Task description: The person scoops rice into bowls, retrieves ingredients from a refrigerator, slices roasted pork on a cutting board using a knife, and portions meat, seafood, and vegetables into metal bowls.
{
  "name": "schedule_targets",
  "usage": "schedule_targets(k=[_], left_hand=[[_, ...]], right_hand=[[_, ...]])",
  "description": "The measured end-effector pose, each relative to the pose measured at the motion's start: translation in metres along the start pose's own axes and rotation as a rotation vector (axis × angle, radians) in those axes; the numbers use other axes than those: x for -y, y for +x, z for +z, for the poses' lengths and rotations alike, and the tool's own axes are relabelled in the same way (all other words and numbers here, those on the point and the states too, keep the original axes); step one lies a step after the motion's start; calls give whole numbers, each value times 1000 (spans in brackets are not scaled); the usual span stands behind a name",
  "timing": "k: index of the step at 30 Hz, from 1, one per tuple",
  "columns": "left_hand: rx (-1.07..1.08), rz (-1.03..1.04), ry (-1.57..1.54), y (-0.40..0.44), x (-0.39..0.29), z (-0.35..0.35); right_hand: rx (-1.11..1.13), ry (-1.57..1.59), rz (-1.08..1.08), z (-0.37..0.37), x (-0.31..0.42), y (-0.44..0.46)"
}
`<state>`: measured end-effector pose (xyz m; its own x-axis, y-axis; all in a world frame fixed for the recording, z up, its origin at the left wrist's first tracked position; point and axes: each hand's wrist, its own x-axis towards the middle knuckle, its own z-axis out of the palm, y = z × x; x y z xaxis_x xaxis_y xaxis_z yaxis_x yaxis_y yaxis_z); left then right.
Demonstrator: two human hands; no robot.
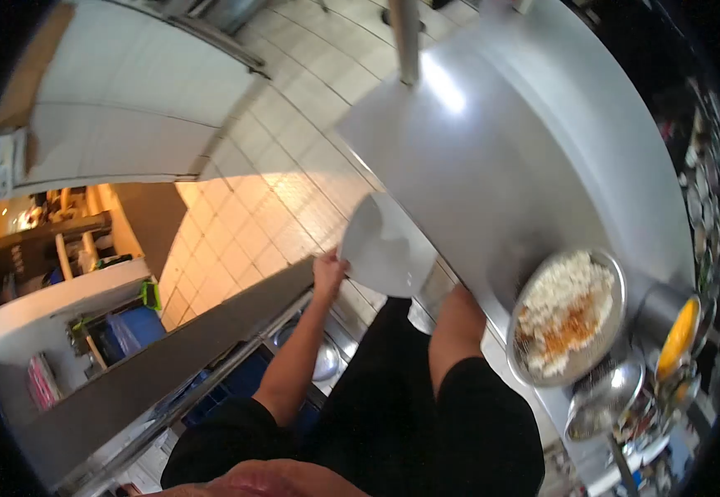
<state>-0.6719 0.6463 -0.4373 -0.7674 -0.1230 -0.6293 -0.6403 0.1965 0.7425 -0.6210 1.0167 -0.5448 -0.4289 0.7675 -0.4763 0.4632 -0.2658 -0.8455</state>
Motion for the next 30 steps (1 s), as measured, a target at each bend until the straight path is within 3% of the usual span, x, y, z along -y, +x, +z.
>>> schedule_targets(k=[8,12,15,18,19,22,26,30], left_hand=[[21,-14,-31,-2,-26,12],[29,-62,-281,1,-12,8],[-50,-121,-283,-18,-34,4],[-60,-57,-195,-13,0,-29],[-96,-100,-328,-20,-4,-36],[-137,-113,-324,-30,12,-83],[-266,-112,-307,-61,-9,-135],[-389,-24,-226,-89,-31,-183]], right_hand=[[-1,-32,-12,-3,6,1],[14,-46,-4,-3,10,1],[19,-58,5,-10,13,-3],[43,-87,4,-13,15,-14],[47,-103,9,-17,19,-19],[99,-165,-7,-24,23,-38],[213,-297,-30,-46,26,-87],[462,-275,5,-55,46,-160]])
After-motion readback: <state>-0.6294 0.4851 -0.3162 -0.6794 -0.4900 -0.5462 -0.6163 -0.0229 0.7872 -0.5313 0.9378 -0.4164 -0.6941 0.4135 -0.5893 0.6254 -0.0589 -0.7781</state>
